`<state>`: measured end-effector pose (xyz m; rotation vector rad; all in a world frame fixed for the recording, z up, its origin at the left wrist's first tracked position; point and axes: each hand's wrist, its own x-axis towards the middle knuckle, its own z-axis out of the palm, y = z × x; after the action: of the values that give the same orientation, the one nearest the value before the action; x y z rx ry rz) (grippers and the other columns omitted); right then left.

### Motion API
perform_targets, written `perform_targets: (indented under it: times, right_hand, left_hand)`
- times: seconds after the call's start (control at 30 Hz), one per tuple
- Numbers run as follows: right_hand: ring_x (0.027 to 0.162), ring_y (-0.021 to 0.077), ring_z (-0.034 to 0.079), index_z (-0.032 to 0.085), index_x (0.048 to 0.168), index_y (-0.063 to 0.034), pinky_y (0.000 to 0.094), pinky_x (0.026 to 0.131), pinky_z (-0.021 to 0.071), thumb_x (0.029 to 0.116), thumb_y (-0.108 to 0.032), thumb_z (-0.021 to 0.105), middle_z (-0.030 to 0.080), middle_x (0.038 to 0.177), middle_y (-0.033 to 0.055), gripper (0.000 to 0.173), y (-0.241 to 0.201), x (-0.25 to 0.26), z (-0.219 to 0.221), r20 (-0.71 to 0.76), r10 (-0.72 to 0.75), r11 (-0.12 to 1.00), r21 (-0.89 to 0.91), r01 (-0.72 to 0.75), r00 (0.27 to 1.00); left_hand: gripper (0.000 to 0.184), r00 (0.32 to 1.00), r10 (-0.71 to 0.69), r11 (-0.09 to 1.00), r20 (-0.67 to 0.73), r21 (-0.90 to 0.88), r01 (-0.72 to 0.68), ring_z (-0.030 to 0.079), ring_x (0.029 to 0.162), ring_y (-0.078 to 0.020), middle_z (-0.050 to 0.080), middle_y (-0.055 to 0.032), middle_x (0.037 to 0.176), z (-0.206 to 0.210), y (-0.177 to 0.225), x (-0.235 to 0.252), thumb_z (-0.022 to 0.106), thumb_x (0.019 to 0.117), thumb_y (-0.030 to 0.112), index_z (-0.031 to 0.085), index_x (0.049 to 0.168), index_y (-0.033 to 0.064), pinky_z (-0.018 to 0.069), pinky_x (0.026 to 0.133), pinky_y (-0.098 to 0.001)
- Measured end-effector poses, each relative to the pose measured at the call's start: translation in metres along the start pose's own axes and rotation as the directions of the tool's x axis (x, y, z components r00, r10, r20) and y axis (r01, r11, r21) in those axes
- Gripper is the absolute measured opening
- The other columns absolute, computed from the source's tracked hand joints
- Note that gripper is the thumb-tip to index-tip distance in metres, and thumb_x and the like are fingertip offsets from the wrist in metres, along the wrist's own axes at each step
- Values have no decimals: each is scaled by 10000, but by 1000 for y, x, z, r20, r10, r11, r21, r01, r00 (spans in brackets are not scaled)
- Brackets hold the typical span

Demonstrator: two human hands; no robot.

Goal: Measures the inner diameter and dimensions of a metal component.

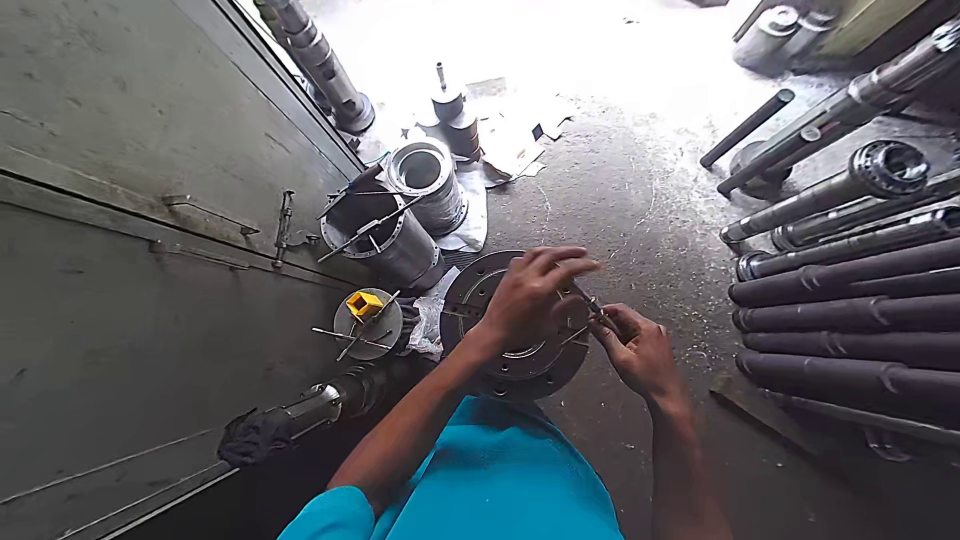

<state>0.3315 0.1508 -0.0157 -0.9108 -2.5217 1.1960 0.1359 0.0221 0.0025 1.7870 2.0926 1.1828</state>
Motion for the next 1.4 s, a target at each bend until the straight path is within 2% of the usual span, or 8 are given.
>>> perform_targets:
  times: [0.07,0.17,0.37,0.7,0.9,1.03,1.2,1.4]
  right_hand:
    - [600,173,586,722,1096,-89,426,567,486,966,-395,590,656,737,56,358,-1,3,7,-119,-39,993,-118,24,992]
    - [652,293,669,721,1123,-39,516,590,534,975,-375,574,709,798,143,396,8,1,21,-204,-137,966,-244,85,969]
    - [735,338,732,729,1151,-18,539,585,562,902,-232,603,750,938,168,351,12,-3,44,-201,-239,908,-394,144,950]
    - [673,298,709,755,1115,-58,447,517,541,880,-231,624,721,839,135,320,17,-5,60,-155,-398,787,-565,249,904]
    - [818,297,715,670,1355,-77,448,606,577,992,-416,473,714,1069,149,534,-7,-16,50,-6,-340,792,-542,283,940]
    - [649,303,682,584,1470,-116,455,527,553,1018,-311,456,693,886,145,509,-28,-19,50,29,-271,791,-562,240,962]
    - [487,276,607,623,1429,-387,444,417,471,975,-290,488,624,661,88,484,-35,-16,52,4,-307,733,-636,240,952]
    - [472,286,632,755,1252,-280,474,422,487,965,-296,497,621,571,66,387,-41,-15,60,-33,-255,724,-669,168,966]
  left_hand:
    - [318,953,-186,979,-239,-123,161,662,1105,-190,699,-70,1225,-2,-3,-18,657,922,109,698,1234,67,562,948,-399]
    - [224,865,-426,899,-266,-231,373,714,883,-95,746,-20,1056,8,-10,-56,617,957,117,707,1160,89,616,776,-312]
    - [280,890,-453,878,-42,-195,438,719,1025,-134,755,-38,1114,32,-22,-94,606,969,185,733,1206,109,589,943,-350]
    - [325,927,-374,925,21,-54,375,684,1123,-248,734,-56,1210,54,-15,-94,616,954,193,723,1254,128,540,991,-405]
    - [248,897,-420,899,137,-74,432,678,1069,-282,725,-93,1172,63,1,-84,567,977,201,772,1044,78,544,908,-458]
    - [262,826,-540,835,160,-19,549,710,1011,-237,730,-55,1150,66,7,-73,538,984,207,769,1052,106,576,811,-470]
    - [259,836,-541,840,93,2,543,723,956,-253,736,-66,1103,68,10,-71,542,998,201,778,1054,110,588,770,-478]
    - [257,837,-543,839,65,22,543,728,976,-235,736,-44,1152,70,10,-74,548,991,208,782,1045,117,596,772,-472]
